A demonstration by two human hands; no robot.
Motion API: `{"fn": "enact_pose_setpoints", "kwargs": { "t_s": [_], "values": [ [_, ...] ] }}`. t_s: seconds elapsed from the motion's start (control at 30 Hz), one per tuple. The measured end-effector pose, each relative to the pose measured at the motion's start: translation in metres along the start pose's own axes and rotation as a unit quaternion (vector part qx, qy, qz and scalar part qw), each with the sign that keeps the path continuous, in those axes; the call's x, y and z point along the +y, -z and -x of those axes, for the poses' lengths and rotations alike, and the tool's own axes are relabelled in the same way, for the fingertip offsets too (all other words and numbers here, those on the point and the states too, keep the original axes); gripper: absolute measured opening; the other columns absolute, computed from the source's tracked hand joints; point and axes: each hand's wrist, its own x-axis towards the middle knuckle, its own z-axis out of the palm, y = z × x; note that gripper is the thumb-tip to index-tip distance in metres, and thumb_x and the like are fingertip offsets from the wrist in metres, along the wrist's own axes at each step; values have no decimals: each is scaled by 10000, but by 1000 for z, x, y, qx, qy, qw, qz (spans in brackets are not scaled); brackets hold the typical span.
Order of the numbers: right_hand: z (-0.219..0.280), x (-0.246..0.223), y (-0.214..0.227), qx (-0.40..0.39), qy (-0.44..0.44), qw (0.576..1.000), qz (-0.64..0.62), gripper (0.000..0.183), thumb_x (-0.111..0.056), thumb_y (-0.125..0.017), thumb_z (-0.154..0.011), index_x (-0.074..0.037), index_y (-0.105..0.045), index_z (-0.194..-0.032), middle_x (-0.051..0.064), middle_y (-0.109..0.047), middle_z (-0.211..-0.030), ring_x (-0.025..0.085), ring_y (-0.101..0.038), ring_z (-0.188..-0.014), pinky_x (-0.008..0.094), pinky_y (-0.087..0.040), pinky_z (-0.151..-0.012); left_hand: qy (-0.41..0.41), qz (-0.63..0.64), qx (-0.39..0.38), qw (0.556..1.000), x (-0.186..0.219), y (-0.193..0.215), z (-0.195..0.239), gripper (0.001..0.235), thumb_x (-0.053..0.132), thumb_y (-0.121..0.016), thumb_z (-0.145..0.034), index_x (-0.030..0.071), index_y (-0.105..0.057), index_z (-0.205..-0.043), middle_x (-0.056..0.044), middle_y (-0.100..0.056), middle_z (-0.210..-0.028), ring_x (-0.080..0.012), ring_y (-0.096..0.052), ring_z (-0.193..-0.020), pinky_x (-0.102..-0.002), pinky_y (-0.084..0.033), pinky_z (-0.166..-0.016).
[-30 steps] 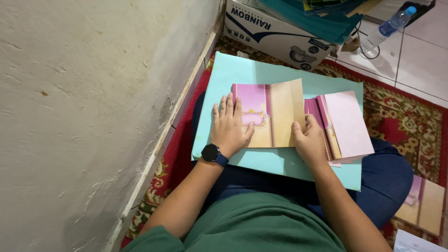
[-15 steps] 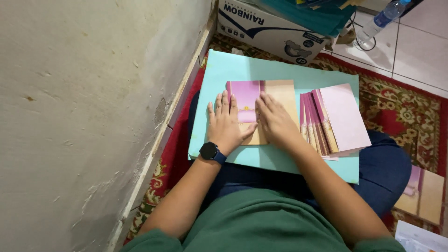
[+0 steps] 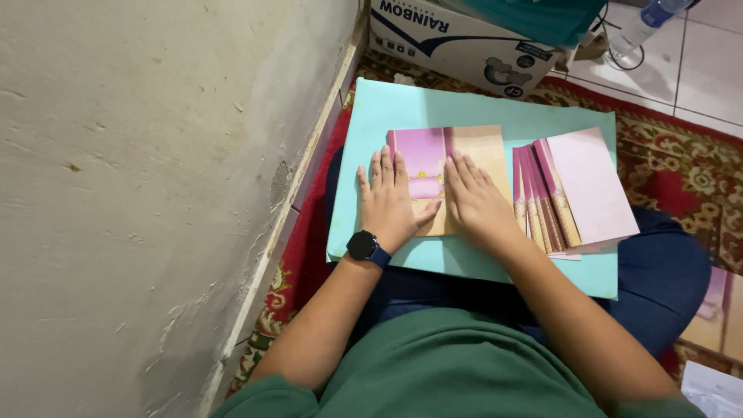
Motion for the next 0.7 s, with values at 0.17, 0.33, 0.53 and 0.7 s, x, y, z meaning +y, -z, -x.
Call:
{"fn": "enact_pose_setpoints", "kwargs": {
  "t_s": [0.17,0.33,0.53,0.7],
  "values": [
    [-52,15,-12,88,0,996,28,636,-281,-439,-997,-23,-395,-1577,201,-400,-1615,350,-393,-1482,481,-329,-1167,10,-4,-26,1000,-1,-3,-3,1079,721,-511,-847,-51,-246,-1554,-319,-176,-1626,-442,-147,-1531,-665,-22,-1186],
    [-24,10,-1,75,-39,996,3,676,-356,-389,-1001,-34,-352,-1594,202,-388,-1618,349,-357,-1499,489,-286,-1191,4,-3,-21,1000,1,-3,-2,1076,722,-489,-857,-56,-234,-1554,-326,-163,-1627,-447,-140,-1534,-669,-32,-1186],
    [10,16,-6,92,-94,991,30,663,-321,-425,-980,1,-409,-1559,214,-388,-1626,348,-361,-1503,473,-266,-1198,36,-31,32,998,16,-25,-9,1041,641,-560,-862,-88,-245,-1534,-384,-161,-1601,-497,-129,-1523,-703,-13,-1180],
    [9,17,-9,102,-87,990,36,662,-316,-406,-981,3,-400,-1560,211,-384,-1627,336,-351,-1509,459,-247,-1206,-76,-84,151,982,23,-98,-50,654,374,-540,-904,71,-480,-1481,-213,-403,-1564,-420,-298,-1487,-656,-237,-1157]
  ]
}}
